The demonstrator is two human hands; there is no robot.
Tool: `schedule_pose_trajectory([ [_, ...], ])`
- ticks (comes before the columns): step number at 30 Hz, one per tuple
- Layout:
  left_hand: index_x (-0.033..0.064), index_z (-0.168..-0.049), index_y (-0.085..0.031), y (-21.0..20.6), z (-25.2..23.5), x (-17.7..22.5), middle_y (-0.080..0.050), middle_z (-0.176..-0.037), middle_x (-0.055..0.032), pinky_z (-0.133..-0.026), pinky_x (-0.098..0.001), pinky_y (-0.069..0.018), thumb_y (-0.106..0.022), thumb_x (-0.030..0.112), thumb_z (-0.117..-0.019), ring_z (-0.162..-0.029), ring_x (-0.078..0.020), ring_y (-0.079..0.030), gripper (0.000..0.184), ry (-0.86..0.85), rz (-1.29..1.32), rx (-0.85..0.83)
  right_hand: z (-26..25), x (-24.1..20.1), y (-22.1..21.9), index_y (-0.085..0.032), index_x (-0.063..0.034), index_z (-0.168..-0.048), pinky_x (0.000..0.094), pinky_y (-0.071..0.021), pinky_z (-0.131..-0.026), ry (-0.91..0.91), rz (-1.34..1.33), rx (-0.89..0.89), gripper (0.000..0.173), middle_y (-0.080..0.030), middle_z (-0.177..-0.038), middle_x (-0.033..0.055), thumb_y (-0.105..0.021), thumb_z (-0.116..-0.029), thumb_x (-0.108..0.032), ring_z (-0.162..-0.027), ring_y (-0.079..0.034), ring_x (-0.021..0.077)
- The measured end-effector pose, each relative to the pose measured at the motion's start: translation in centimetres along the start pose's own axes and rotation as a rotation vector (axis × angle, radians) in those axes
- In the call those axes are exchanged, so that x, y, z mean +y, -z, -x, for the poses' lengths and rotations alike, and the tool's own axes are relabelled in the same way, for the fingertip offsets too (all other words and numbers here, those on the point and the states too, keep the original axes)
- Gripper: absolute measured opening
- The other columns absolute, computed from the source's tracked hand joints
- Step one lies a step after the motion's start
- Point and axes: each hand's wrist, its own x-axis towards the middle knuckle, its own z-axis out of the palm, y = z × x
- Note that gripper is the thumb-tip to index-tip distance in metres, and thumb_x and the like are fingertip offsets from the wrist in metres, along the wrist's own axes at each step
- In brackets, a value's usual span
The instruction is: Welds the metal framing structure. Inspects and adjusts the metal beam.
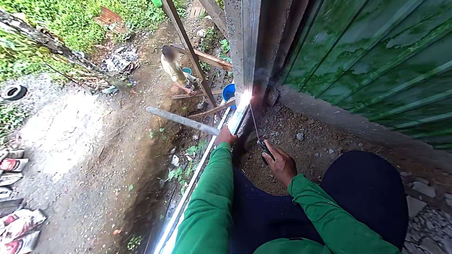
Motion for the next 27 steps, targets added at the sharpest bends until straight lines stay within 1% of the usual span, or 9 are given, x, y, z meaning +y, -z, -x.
schedule_pose_trajectory([
  [2,0.0118,-0.147,-0.047,-0.07,-0.08,-0.12,-0.07,-0.121,-0.0231,-0.086,-0.0689,-0.0542,-0.077,0.042,-0.0855,-0.11,-0.0441,-0.069,0.075,-0.01,0.006,0.004,-0.05,0.0,-0.04,-0.054,-0.0259,-0.152,0.0472,-0.0595,-0.088,0.004,-0.001,0.004,0.052,-0.072,-0.12,0.0085,-0.05,-0.1055,-0.049,-0.103,-0.072,0.026],
  [4,0.0131,-0.148,-0.047,-0.08,0.03,-0.09,-0.07,-0.122,-0.0222,-0.086,-0.0682,-0.0544,-0.077,0.043,-0.0849,-0.111,-0.043,-0.069,0.076,-0.009,0.003,0.004,-0.09,0.02,-0.03,-0.053,-0.027,-0.152,0.0474,-0.0595,-0.087,0.004,0.005,-0.008,0.052,-0.072,-0.12,0.0085,-0.049,-0.1055,-0.05,-0.103,-0.072,0.0261],
  [5,0.013,-0.148,-0.046,0.01,0.11,-0.07,-0.07,-0.122,-0.0225,-0.087,-0.0684,-0.0543,-0.077,0.043,-0.085,-0.111,-0.0433,-0.069,0.076,-0.011,0.005,0.004,-0.1,0.05,-0.05,-0.053,-0.0274,-0.152,0.0481,-0.0595,-0.087,0.017,0.005,-0.011,0.052,-0.072,-0.12,0.0091,-0.049,-0.1054,-0.05,-0.103,-0.072,0.0267],
  [7,0.0122,-0.148,-0.047,0.09,0.15,-0.19,-0.07,-0.121,-0.0238,-0.087,-0.0697,-0.0537,-0.077,0.042,-0.0851,-0.111,-0.045,-0.068,0.076,-0.025,0.023,0.008,-0.04,0.14,-0.27,-0.055,-0.0261,-0.151,0.0467,-0.0602,-0.086,0.082,-0.005,0.023,0.051,-0.073,-0.117,0.0092,-0.051,-0.1052,-0.049,-0.101,-0.072,0.0263],
  [9,0.0131,-0.148,-0.048,0.07,0.1,-0.28,-0.07,-0.121,-0.0236,-0.087,-0.0703,-0.0532,-0.078,0.042,-0.085,-0.112,-0.0453,-0.068,0.075,-0.03,0.037,0.006,0.04,0.02,-0.24,-0.055,-0.0264,-0.151,0.0459,-0.0601,-0.085,0.094,-0.008,0.019,0.051,-0.073,-0.115,0.0088,-0.05,-0.1054,-0.049,-0.1,-0.072,0.0256],
  [11,0.0145,-0.148,-0.049,0.05,0.03,-0.3,-0.07,-0.121,-0.0226,-0.087,-0.07,-0.0535,-0.079,0.043,-0.0842,-0.111,-0.0446,-0.068,0.076,-0.028,0.036,0.005,0.03,-0.04,-0.18,-0.054,-0.0258,-0.152,0.046,-0.0596,-0.088,0.075,-0.013,0.009,0.052,-0.072,-0.118,0.0086,-0.05,-0.1057,-0.049,-0.103,-0.071,0.0255],
  [20,0.015,-0.148,-0.048,0.11,0.14,-0.23,-0.07,-0.121,-0.0231,-0.087,-0.069,-0.054,-0.079,0.043,-0.0846,-0.111,-0.0445,-0.068,0.076,-0.021,0.041,0.002,-0.16,-0.05,-0.17,-0.054,-0.0255,-0.151,0.0458,-0.0595,-0.088,0.037,-0.015,0.019,0.052,-0.072,-0.118,0.0089,-0.05,-0.1056,-0.049,-0.102,-0.072,0.0256],
  [23,0.0136,-0.146,-0.049,-0.07,0.23,-0.21,-0.07,-0.119,-0.0229,-0.085,-0.0689,-0.0545,-0.079,0.046,-0.0836,-0.109,-0.0445,-0.069,0.076,-0.028,0.014,0.034,-0.21,-0.05,-0.01,-0.053,-0.0263,-0.153,0.0463,-0.0592,-0.089,0.018,-0.008,-0.006,0.053,-0.071,-0.122,0.0081,-0.048,-0.1059,-0.051,-0.105,-0.071,0.0255],
  [27,0.0115,-0.147,-0.047,0.12,0.3,-0.01,-0.069,-0.121,-0.0231,-0.086,-0.0681,-0.0543,-0.077,0.043,-0.0846,-0.111,-0.0434,-0.069,0.076,-0.004,0.003,0.008,-0.25,-0.07,0.07,-0.052,-0.0264,-0.153,0.0466,-0.0588,-0.09,0.003,-0.014,-0.022,0.053,-0.071,-0.123,0.0078,-0.048,-0.1061,-0.051,-0.106,-0.071,0.0251],
])
